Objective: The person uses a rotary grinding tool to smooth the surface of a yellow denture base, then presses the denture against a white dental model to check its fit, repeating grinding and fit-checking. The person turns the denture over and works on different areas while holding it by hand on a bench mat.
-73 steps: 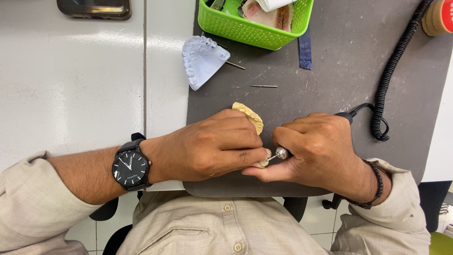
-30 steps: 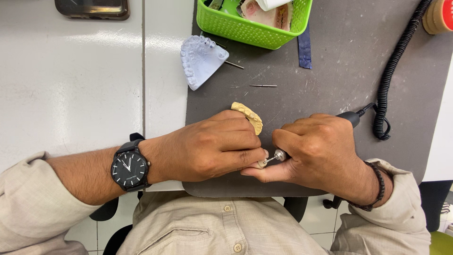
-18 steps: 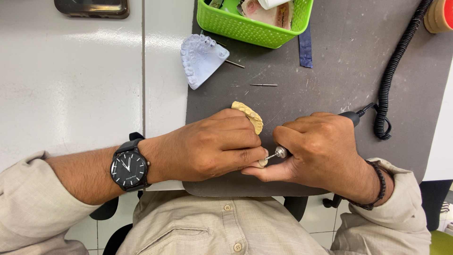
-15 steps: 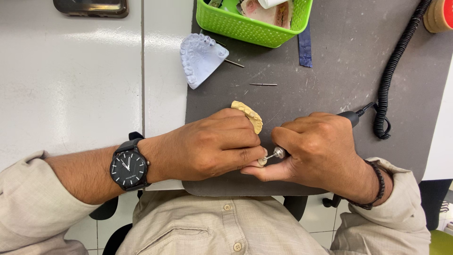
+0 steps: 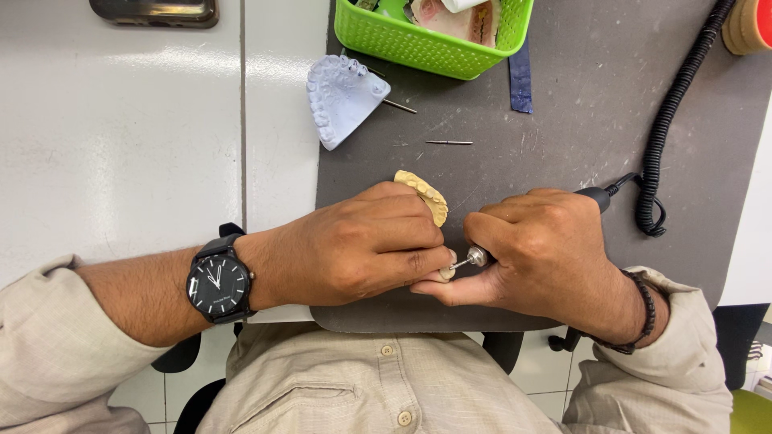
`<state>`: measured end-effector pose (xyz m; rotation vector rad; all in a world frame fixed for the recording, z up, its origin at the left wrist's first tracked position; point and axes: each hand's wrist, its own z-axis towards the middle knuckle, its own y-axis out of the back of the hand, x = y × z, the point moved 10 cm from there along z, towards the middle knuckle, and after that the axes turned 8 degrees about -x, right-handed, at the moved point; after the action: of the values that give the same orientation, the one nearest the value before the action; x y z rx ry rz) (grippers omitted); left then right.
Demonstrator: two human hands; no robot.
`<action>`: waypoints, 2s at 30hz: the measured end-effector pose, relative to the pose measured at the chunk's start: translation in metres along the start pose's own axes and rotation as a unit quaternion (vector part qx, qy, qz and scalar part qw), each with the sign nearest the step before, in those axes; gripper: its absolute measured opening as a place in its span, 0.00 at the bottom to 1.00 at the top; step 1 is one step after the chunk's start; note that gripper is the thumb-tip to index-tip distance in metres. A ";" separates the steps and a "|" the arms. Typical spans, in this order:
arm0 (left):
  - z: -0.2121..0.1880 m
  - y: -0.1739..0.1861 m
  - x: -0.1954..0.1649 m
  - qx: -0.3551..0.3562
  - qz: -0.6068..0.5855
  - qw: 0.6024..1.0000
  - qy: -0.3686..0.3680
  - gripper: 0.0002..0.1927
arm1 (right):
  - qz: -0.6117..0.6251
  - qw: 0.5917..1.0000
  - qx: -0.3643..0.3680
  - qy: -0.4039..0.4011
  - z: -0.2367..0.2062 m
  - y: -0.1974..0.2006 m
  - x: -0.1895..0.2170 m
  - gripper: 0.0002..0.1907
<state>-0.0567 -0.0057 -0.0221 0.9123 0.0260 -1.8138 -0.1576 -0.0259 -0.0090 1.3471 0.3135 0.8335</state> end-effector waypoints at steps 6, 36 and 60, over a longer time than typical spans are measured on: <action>0.000 0.003 -0.003 -0.010 -0.004 1.000 -0.005 0.13 | 0.022 1.000 -0.009 -0.003 0.000 0.002 0.001 0.30; -0.002 0.003 0.000 -0.007 0.004 1.000 0.005 0.12 | 0.018 1.000 -0.009 -0.006 0.001 0.001 -0.001 0.31; 0.008 0.024 -0.007 -0.061 0.114 0.992 0.005 0.12 | 0.224 0.973 0.004 -0.061 -0.001 0.007 -0.021 0.07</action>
<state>-0.0411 -0.0139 -0.0031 0.8039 0.0372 -1.5775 -0.1757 -0.0395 -0.0079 1.4935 -0.0924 1.1160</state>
